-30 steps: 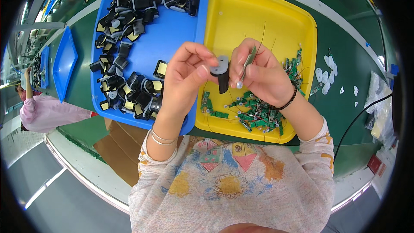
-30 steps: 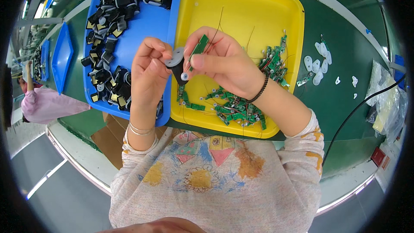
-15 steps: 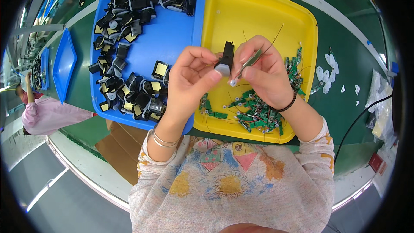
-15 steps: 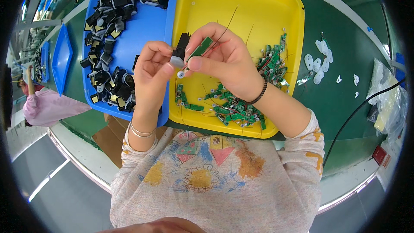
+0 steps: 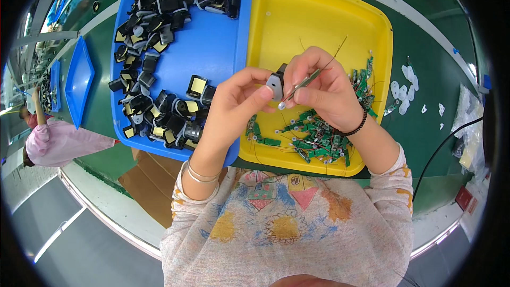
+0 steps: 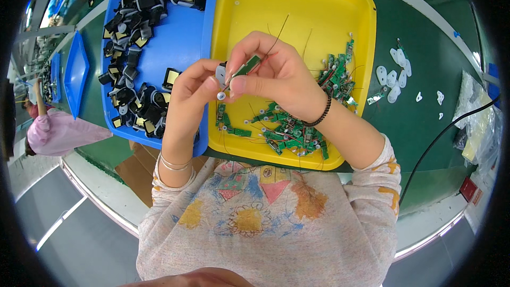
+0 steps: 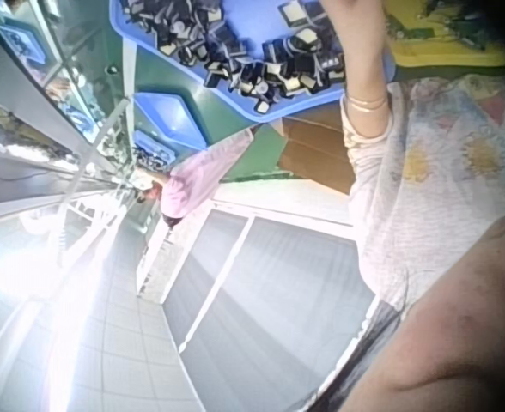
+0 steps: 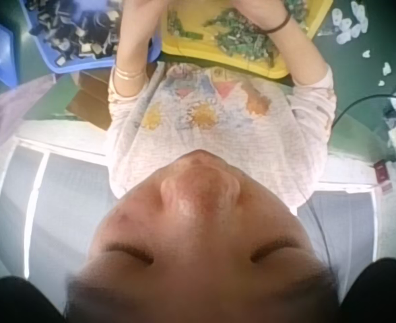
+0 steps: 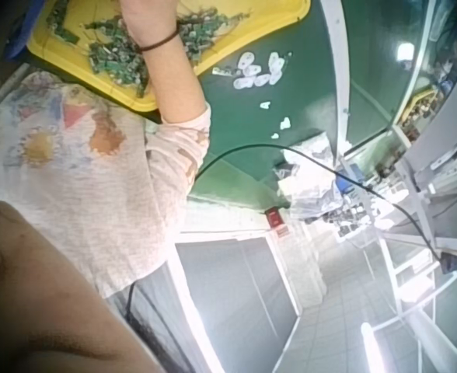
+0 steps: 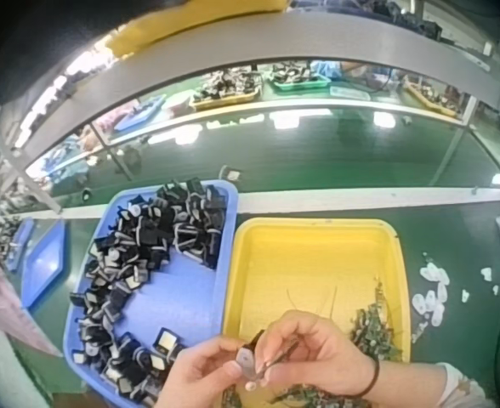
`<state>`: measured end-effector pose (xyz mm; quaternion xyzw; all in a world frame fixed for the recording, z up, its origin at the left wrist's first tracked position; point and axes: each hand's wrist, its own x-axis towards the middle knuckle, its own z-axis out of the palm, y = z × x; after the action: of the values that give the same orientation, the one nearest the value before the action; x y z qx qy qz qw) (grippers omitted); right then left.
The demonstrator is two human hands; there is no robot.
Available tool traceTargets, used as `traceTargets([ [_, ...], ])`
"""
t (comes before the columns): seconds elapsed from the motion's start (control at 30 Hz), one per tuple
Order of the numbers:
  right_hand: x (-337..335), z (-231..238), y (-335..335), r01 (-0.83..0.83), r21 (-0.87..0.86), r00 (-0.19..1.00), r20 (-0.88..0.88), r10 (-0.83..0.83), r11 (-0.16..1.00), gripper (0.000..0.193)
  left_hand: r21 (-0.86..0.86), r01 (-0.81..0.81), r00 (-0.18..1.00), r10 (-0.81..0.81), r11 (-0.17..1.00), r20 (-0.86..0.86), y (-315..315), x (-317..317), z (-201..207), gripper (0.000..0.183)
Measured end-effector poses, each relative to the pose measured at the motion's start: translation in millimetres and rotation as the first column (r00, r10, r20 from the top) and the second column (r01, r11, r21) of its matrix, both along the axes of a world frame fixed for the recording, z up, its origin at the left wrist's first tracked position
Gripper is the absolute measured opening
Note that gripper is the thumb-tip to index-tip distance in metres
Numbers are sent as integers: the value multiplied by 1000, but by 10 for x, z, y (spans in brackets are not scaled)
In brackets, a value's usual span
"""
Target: The person repeatedly picks up small black plastic housings and green circuit boards from trays, inserts the boards into the housings, and places the assembled units into a blue bin. The process is continuous and repetitive, with the person handling each unit individually.
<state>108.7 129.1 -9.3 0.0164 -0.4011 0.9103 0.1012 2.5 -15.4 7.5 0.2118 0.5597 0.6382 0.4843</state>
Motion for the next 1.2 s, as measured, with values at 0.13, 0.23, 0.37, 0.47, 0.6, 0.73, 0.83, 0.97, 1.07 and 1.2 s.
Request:
traceTargets([
  [0.13,15,48,-24,-2,89,1000,8,1,996,18,22,72,997,-72,997,29,-26,-61,-73,16],
  [0.23,20,61,-29,20,210,1000,-8,-18,978,17,40,81,990,-85,996,117,-34,-81,-71,16],
  [0.37,25,66,-38,194,371,981,-85,-175,908,16,109,36,993,-47,993,109,-18,-61,-57,16],
  [0.47,51,92,18,467,688,881,-314,-353,556,19,114,-8,998,2,993,55,-10,-19,-23,19],
  [0.6,22,122,82,614,772,785,-575,-229,167,15,119,-40,996,29,992,86,-20,15,20,21],
  [0.73,-16,114,93,699,715,711,-690,-133,28,9,115,-68,997,71,991,-25,-30,18,8,22],
  [0.83,-21,112,87,703,711,706,-698,-119,2,9,97,-69,996,74,993,-56,-22,21,19,22],
  [0.97,-18,120,82,685,729,722,-679,-129,-3,9,103,-73,996,78,992,-45,-17,29,36,20],
  [1.07,-10,110,61,657,753,749,-643,-160,44,9,120,-69,995,78,990,-64,-17,26,28,19],
  [1.2,-8,103,44,631,771,771,-612,-177,86,9,129,-74,989,89,989,-117,-19,25,9,18],
])
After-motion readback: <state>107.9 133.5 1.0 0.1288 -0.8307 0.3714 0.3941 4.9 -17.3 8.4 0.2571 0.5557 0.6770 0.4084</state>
